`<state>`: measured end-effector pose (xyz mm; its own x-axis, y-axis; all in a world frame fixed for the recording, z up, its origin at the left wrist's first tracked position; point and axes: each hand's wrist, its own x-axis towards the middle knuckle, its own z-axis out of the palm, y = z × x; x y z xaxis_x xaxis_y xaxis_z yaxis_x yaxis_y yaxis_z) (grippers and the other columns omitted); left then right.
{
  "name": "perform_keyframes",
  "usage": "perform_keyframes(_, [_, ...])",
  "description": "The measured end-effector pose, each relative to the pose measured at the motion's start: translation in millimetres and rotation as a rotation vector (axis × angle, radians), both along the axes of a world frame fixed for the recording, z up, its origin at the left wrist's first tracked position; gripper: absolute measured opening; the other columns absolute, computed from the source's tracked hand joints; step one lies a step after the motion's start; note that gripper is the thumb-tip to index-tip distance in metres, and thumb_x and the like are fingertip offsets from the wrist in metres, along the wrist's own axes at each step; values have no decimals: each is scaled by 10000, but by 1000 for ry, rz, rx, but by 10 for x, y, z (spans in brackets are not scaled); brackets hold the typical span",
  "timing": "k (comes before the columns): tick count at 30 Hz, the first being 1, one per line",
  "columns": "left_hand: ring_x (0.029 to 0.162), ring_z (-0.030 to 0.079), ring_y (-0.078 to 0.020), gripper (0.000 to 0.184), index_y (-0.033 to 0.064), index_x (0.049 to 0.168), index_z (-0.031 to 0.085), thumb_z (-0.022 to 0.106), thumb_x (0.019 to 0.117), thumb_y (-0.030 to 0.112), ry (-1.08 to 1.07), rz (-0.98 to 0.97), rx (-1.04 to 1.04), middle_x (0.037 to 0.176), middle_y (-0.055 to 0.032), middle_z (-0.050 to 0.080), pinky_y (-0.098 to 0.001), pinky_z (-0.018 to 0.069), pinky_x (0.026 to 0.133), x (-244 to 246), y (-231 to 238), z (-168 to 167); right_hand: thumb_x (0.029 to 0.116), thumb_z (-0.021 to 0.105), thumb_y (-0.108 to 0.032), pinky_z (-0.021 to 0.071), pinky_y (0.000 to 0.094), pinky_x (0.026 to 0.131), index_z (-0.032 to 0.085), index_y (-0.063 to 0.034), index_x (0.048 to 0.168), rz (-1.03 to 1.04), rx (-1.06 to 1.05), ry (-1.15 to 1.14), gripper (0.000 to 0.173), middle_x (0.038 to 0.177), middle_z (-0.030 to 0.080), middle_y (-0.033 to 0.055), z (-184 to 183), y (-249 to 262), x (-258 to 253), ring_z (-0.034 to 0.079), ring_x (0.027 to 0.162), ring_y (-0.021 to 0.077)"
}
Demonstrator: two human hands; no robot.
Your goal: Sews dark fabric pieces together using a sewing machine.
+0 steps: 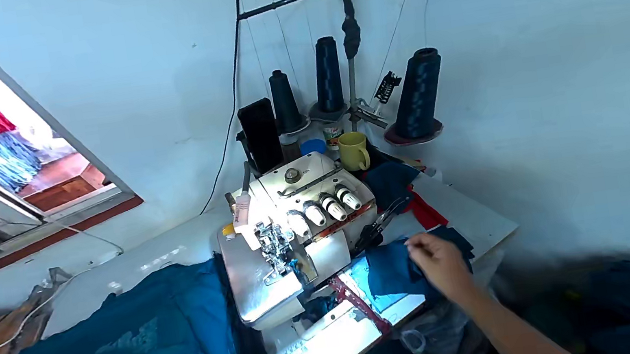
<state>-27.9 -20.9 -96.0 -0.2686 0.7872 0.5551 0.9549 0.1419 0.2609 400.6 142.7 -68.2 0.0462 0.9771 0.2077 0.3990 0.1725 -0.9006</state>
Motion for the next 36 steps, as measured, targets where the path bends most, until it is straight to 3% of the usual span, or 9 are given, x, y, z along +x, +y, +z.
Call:
perform_keyframes(3, [1073,573,-509,367,-28,1132,701,547,995,276,-29,-9,168,1116,-319,618,-631,393,983,92,-43,91,1083,338,-52,583,271,728,630,-46,1021,42,-179,754,298,836,670,21,363,-126,-30,660,747,86])
perform_keyframes(8, [1027,637,-97,179,40,1047,715,587,1015,161,-339,-510,223,1043,-88,671,-234,534,915,934,4,680,1061,320,-93,597,326,843,659,-63,1033,417,-292,1062,342,949,732,49,608,-622,-849,714,897,133])
perform_keyframes(10, [1006,668,-80,221,31,1149,696,627,999,177,-546,-711,186,1111,-84,681,-240,580,873,1277,68,737,1050,367,-58,603,319,822,647,-32,1032,495,-399,1184,282,947,728,77,598,-773,-1179,716,882,144])
perform_keyframes(13, [1018,701,-154,338,-73,1188,661,711,911,113,-626,-641,247,1163,-176,668,-294,620,856,1546,108,650,1000,485,-29,601,298,813,679,-8,988,555,-443,1233,195,912,726,92,503,-922,-1477,712,852,131])
perform_keyframes(17, [966,692,-75,183,-36,1015,729,567,941,6,-648,-515,299,1044,-106,716,-196,586,834,1421,37,522,950,557,-19,591,284,809,709,-10,946,604,-435,1185,152,906,713,81,373,-1008,-1574,695,848,119])
perform_keyframes(24, [792,682,-55,209,112,1035,692,495,1056,178,-1769,-754,-319,894,7,715,-244,581,727,860,-258,585,1077,448,-330,590,252,663,695,-160,1068,1155,-929,1045,300,894,723,36,44,-953,-1331,692,741,93])
perform_keyframes(26, [728,645,-5,200,137,1045,703,525,1062,226,-1684,-866,-413,864,45,699,-183,543,647,699,-301,552,1043,460,-567,581,245,586,627,-201,1211,1366,-952,894,436,965,738,61,-80,-904,-1252,700,700,103])
perform_keyframes(30, [854,647,-4,234,126,1247,646,549,1050,206,-1387,-964,-483,1057,49,693,-192,548,747,368,-364,535,1028,590,-220,610,273,659,624,-190,1274,1300,-666,716,250,938,742,7,-18,-803,-1113,718,779,80])
perform_keyframes(36, [973,662,0,262,140,1244,686,669,986,185,-1119,-929,-293,1085,71,722,-199,553,864,268,-515,538,973,653,-101,549,184,819,728,-105,1069,1196,-219,547,121,970,726,-72,25,-760,-1091,659,903,-11])
